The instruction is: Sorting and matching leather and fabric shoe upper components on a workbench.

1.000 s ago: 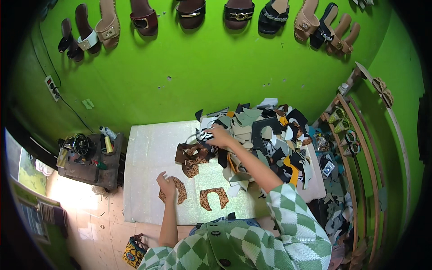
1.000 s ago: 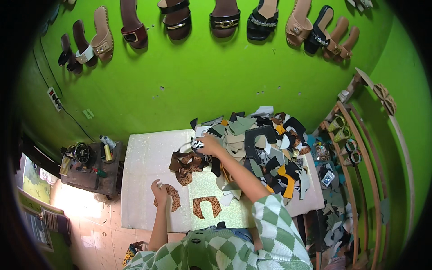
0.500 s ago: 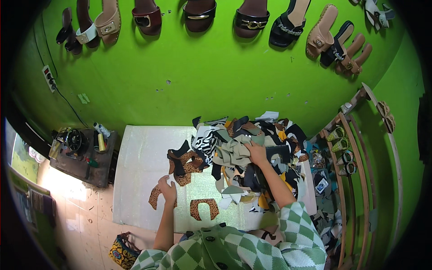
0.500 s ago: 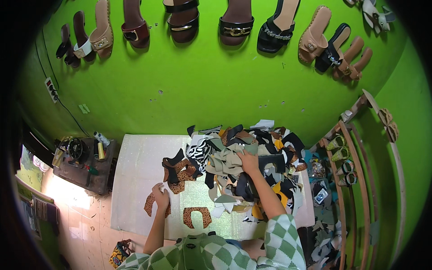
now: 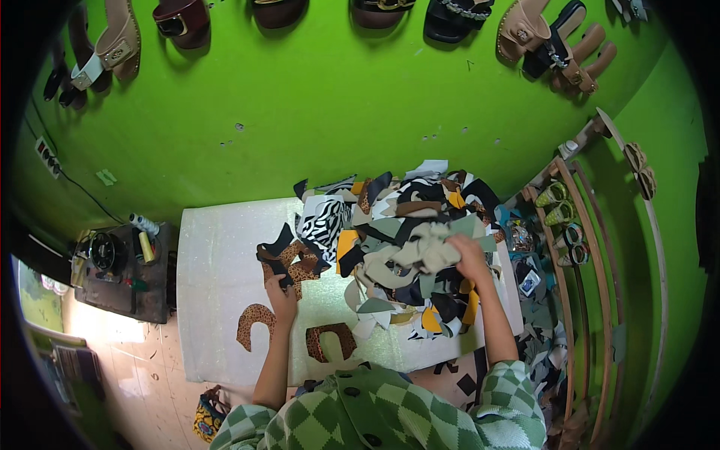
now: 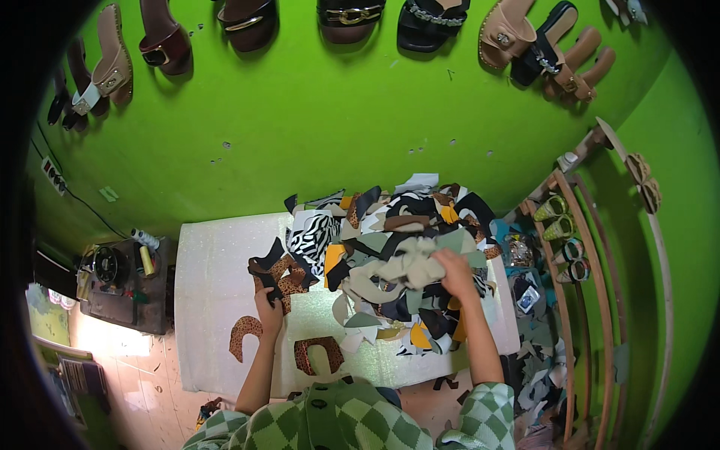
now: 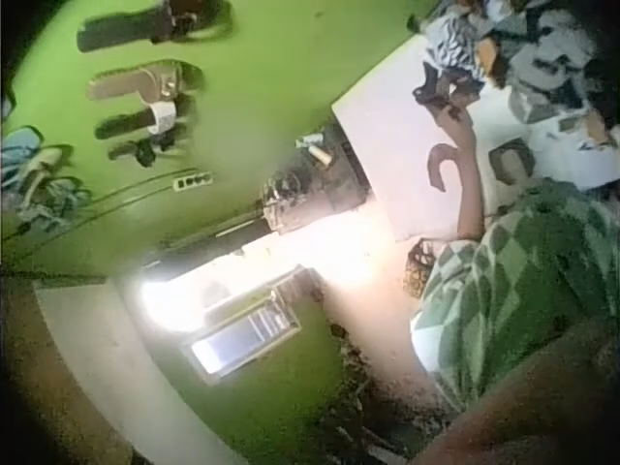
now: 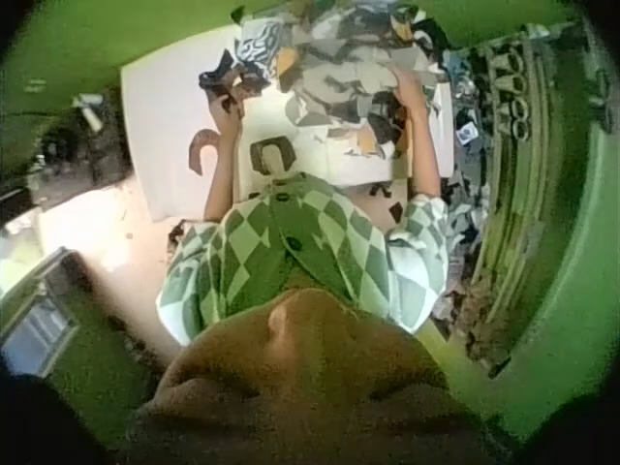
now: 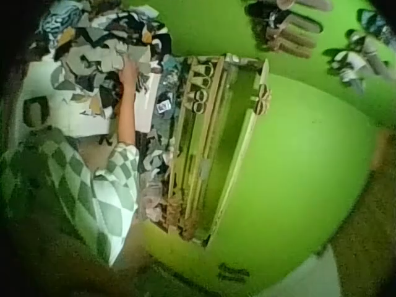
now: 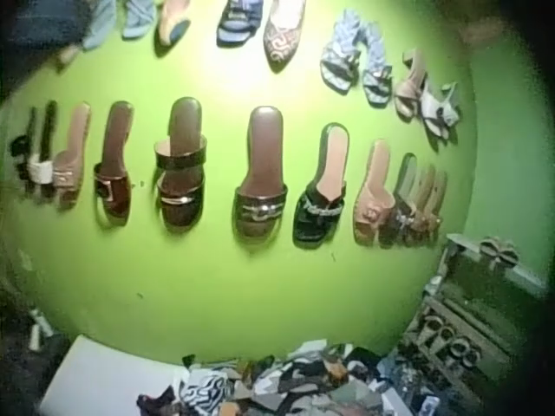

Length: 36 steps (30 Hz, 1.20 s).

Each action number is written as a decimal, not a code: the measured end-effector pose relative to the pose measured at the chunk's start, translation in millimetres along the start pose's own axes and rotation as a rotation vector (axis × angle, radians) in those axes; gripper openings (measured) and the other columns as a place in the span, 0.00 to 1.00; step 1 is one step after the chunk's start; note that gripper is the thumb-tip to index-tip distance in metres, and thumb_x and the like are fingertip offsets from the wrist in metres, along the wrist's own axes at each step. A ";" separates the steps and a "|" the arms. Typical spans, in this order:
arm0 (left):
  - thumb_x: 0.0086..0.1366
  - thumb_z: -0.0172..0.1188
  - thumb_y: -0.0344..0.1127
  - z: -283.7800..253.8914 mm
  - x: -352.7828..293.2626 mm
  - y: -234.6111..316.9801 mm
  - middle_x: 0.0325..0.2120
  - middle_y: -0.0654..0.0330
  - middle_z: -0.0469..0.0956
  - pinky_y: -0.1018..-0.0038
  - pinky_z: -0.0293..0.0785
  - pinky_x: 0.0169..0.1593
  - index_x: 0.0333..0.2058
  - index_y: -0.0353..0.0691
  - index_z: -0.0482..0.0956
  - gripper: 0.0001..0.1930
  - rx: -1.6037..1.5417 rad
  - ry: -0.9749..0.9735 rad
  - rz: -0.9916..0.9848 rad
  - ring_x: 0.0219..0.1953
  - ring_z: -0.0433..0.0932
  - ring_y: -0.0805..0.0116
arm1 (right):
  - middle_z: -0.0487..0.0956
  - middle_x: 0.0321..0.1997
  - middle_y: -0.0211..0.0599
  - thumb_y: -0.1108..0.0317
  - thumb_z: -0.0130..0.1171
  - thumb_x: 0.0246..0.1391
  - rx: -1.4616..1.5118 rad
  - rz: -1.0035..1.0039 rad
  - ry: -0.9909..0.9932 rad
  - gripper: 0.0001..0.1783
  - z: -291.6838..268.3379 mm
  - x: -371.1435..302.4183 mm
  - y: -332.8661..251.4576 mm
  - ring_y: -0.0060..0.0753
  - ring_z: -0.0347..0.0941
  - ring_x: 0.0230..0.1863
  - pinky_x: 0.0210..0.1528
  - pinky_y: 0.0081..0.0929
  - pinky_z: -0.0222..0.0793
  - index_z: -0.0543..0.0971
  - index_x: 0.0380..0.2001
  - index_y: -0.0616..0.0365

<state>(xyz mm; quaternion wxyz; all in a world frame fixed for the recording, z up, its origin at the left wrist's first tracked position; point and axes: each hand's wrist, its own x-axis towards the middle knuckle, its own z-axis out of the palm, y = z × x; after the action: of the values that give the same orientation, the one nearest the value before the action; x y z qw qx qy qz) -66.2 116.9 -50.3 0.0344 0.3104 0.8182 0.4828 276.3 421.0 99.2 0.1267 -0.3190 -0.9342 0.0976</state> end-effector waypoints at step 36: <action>0.53 0.53 0.24 6.8 -22.5 59.7 0.41 0.49 0.69 0.66 0.66 0.50 0.44 0.36 0.70 0.17 -0.149 -0.443 0.188 0.44 0.70 0.53 | 0.78 0.28 0.38 0.69 0.57 0.44 -0.045 0.423 0.217 0.03 16.7 34.6 20.9 0.44 0.75 0.35 0.44 0.48 0.66 0.80 0.23 0.51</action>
<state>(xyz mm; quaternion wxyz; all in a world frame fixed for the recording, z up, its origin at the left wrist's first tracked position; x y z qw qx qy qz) -17.3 130.4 -11.0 0.1906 0.4800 0.7204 0.4629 256.7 457.0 84.0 0.1960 -0.5187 -0.8295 0.0664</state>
